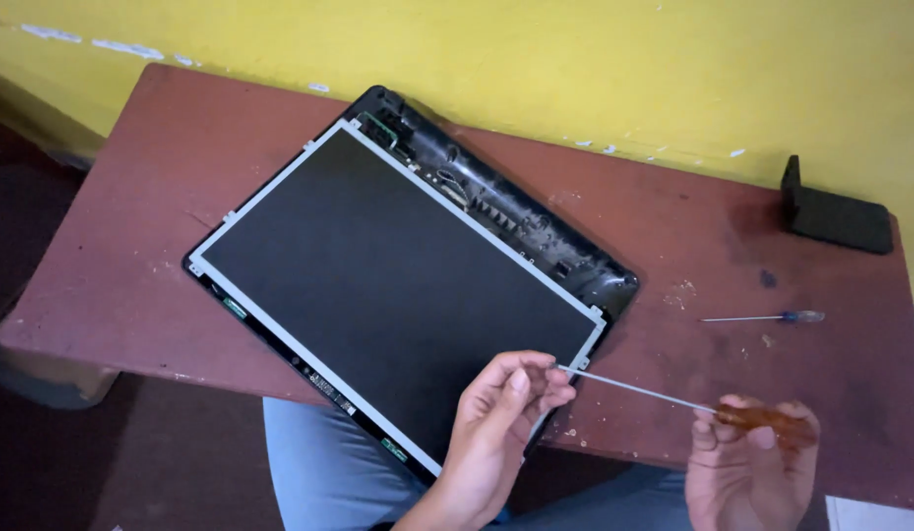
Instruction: Using a screwdriver to disassemble or repair a laptop screen assembly on a workbench.
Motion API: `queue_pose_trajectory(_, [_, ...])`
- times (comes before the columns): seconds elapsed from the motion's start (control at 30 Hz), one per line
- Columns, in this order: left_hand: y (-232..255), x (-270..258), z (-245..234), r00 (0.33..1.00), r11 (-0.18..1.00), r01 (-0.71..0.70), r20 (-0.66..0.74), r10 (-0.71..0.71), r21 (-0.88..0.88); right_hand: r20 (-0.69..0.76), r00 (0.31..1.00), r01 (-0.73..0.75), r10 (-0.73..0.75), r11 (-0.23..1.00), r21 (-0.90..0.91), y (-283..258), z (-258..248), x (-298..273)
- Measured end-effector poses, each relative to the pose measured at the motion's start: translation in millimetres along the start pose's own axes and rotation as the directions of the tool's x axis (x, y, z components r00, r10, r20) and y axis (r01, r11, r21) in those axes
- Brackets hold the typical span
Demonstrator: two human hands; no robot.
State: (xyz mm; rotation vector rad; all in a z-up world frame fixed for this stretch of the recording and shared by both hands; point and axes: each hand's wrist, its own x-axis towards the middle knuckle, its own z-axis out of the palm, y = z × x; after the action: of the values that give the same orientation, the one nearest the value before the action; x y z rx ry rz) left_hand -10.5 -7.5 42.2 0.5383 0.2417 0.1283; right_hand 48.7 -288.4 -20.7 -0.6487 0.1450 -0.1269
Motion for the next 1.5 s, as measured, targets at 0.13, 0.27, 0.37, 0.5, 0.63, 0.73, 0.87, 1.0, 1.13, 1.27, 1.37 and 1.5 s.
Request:
queue_pose_trajectory(0.13, [1,-1,1,1.0,1.0,-0.006,-0.023,0.005,-0.016,-0.034,0.999,0.021,-0.025,0.993,-0.117,6,5,-7])
queue_pose_trajectory(0.27, [-1,-2,-1,1.0,0.997,-0.03,-0.009,0.03,-0.07,-0.084,0.996,-0.004,0.0,0.999,-0.045,9,14,-11])
queue_pose_trajectory(0.37, [1,-1,1,1.0,0.998,-0.023,-0.001,0.023,-0.051,-0.058,0.998,-0.004,0.001,0.998,-0.058,9,16,-13])
queue_pose_trajectory(0.5, [-1,1,2,1.0,0.998,-0.016,-0.011,0.015,-0.056,-0.147,0.989,-0.006,-0.008,0.996,-0.092,10,23,-15])
queue_pose_trajectory(0.63, [-1,0,3,1.0,0.999,-0.024,-0.003,0.024,-0.041,-0.053,0.998,0.028,-0.034,0.994,-0.105,10,21,-18])
queue_pose_trajectory(0.73, [-1,1,3,1.0,0.998,-0.022,-0.012,0.021,-0.057,0.068,0.996,0.069,-0.062,0.993,-0.094,10,22,-20])
queue_pose_trajectory(0.87, [-1,1,1,0.999,0.999,-0.036,-0.034,0.034,-0.041,0.072,0.99,0.13,-0.119,0.976,-0.173,9,23,-25])
queue_pose_trajectory(1.0, [-1,0,-2,0.992,0.988,-0.117,-0.031,0.12,0.103,0.139,0.976,0.206,-0.169,0.923,-0.325,6,29,-29])
queue_pose_trajectory(1.13, [11,-1,5,0.964,0.908,-0.259,0.033,0.263,0.329,0.24,0.96,0.218,-0.145,0.923,-0.317,-4,28,-32])
queue_pose_trajectory(1.27, [19,1,6,0.906,0.783,-0.417,0.139,0.401,0.462,0.199,0.962,0.256,-0.185,0.863,-0.436,-8,34,-40])
queue_pose_trajectory(1.37, [32,0,11,0.858,0.608,-0.49,0.224,0.462,0.624,0.167,0.963,0.268,-0.213,0.829,-0.492,-8,44,-47])
queue_pose_trajectory(1.5, [43,3,12,0.812,0.357,-0.526,0.333,0.479,0.772,0.186,0.957,0.282,-0.222,0.863,-0.419,-4,23,-41])
